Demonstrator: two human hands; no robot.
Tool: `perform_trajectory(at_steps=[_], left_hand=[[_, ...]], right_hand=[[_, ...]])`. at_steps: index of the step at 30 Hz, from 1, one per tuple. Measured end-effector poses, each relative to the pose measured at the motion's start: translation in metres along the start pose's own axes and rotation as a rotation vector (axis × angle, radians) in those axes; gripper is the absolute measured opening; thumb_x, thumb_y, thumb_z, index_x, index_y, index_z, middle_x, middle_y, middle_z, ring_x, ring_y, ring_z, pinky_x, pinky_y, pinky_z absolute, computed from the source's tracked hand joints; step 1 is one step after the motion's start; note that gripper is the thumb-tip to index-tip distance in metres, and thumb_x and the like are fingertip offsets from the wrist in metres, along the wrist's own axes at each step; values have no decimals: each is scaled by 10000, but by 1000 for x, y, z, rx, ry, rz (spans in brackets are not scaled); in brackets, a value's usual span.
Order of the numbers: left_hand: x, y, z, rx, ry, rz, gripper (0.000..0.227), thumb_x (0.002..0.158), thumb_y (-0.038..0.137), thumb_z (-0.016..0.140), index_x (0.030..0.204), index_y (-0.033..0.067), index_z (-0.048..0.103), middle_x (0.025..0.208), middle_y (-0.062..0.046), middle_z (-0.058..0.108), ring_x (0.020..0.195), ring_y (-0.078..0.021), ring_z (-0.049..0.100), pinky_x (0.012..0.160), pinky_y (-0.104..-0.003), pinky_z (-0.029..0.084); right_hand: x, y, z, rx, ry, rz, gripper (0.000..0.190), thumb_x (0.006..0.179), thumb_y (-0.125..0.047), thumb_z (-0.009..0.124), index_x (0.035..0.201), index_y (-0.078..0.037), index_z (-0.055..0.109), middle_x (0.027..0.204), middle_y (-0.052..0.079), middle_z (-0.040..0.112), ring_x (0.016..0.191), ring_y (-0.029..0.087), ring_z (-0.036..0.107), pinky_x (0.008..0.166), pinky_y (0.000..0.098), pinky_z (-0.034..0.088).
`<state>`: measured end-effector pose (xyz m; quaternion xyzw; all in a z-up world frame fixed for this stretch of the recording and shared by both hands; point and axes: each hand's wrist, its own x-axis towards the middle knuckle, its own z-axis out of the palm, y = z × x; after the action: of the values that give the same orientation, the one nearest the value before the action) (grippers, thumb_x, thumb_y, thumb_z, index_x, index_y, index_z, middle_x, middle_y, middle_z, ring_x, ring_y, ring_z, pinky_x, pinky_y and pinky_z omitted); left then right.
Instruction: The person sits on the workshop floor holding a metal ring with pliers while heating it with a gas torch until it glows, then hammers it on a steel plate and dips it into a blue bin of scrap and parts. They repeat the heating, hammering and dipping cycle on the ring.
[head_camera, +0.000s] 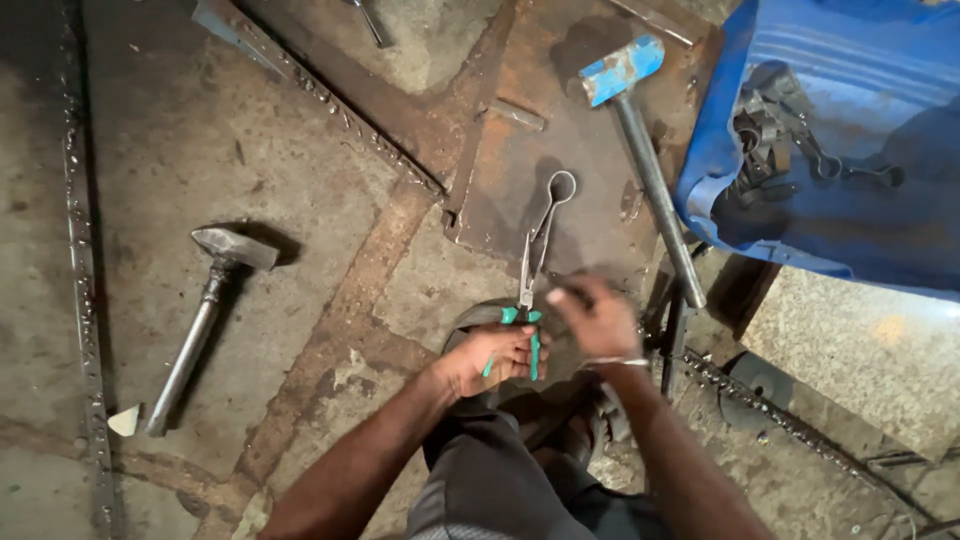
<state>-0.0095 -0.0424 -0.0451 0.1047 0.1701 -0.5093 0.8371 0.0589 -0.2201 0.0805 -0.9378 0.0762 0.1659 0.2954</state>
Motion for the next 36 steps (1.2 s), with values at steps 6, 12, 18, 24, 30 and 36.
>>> perform_trajectory(at_steps=[6,12,18,24,30,36], left_hand=[[-2,-1,10,-34,17,5,270,995,263,680,1143,38,664,1058,-115,723,955,-295,720,907,-475,583],[-7,-7,26,-13,50,25,252,978,255,682,1123,51,647,1043,-100,717,992,-293,729,937,-506,590],[5,-35,13,-160,31,-23,297,1014,354,671,1099,70,644,973,-85,682,904,-257,676,835,-458,562],[3,-45,10,-251,39,-35,376,990,472,680,993,104,602,816,-41,567,749,-222,577,657,-392,480],[-33,-44,25,-139,105,12,396,970,487,698,959,107,586,764,-46,539,654,-234,532,579,-390,451],[-33,-43,17,-68,154,67,443,943,493,707,969,62,606,765,-96,591,652,-279,617,573,-439,536]], right_hand=[[21,52,-59,-284,498,-39,454,963,-350,750,1279,-40,651,1181,215,699,1018,383,689,908,493,553],[48,93,-56,-458,413,-63,667,854,-150,711,1458,29,493,1291,337,593,1074,530,603,914,577,495],[65,61,-71,-445,287,223,456,865,-224,732,1241,-10,589,1048,295,686,956,494,662,845,574,519],[-32,73,-23,203,222,335,301,837,-277,792,924,-29,647,707,96,617,584,231,593,509,395,460],[-102,58,11,821,118,372,189,876,-146,760,863,-80,584,628,-26,557,499,109,511,428,300,399],[-129,66,-13,501,135,427,263,955,-280,699,975,-21,658,631,13,548,516,100,463,418,289,359]])
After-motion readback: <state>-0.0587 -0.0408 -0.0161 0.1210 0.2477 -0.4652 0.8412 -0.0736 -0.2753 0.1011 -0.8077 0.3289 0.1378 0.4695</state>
